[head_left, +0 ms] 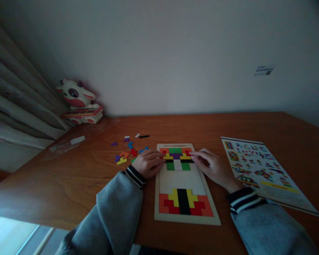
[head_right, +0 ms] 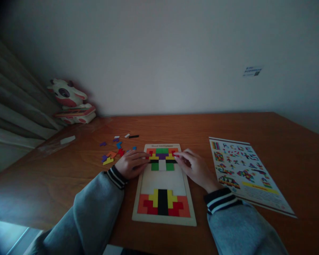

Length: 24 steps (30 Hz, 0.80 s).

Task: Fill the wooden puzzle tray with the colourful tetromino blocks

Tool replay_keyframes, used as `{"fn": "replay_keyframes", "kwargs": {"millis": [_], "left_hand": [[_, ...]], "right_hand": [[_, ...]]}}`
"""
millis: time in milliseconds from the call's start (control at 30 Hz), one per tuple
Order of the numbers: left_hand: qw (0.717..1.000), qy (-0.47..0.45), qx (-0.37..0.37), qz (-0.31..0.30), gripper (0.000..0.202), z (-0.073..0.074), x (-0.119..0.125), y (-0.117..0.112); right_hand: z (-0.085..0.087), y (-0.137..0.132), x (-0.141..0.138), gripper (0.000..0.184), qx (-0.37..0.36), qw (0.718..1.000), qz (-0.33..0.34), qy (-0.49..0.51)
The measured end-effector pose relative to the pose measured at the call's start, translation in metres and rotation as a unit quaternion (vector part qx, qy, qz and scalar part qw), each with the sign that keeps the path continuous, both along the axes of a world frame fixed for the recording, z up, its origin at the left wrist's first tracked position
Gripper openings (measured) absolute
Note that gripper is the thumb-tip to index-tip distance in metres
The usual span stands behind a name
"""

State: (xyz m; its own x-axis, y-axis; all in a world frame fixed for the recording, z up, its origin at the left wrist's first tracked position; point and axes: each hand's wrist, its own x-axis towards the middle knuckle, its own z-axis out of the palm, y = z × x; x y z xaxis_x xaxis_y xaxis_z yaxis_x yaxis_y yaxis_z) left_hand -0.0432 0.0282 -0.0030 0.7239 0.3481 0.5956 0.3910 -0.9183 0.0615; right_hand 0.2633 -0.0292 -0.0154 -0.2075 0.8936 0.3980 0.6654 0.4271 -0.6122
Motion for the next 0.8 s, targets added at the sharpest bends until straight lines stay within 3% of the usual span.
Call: {"fn": "replay_keyframes", "kwargs": {"millis": [200,367,567,800], "left_hand": [[0.996,-0.022,0.005,0.082,0.024,-0.006,-0.022,0.005],[0.994,-0.025,0.006,0.108,0.025,-0.011,-0.033,-0.012],[0.992,-0.008,0.006,0.123,0.029,-0.013,-0.041,-0.062],[0.972,-0.004,-0.072,0.225,0.038,-0.024,-0.046,-0.132]], "right_hand": [[-0.011,0.001,0.011,0.038,0.019,0.997,-0.069,0.027],[-0.018,-0.013,0.009,0.042,0.03,0.994,-0.101,0.031],[-0.023,-0.061,-0.002,0.038,0.035,0.992,-0.121,0.018],[-0.044,-0.13,-0.009,0.048,0.053,0.989,-0.112,-0.086]]}}
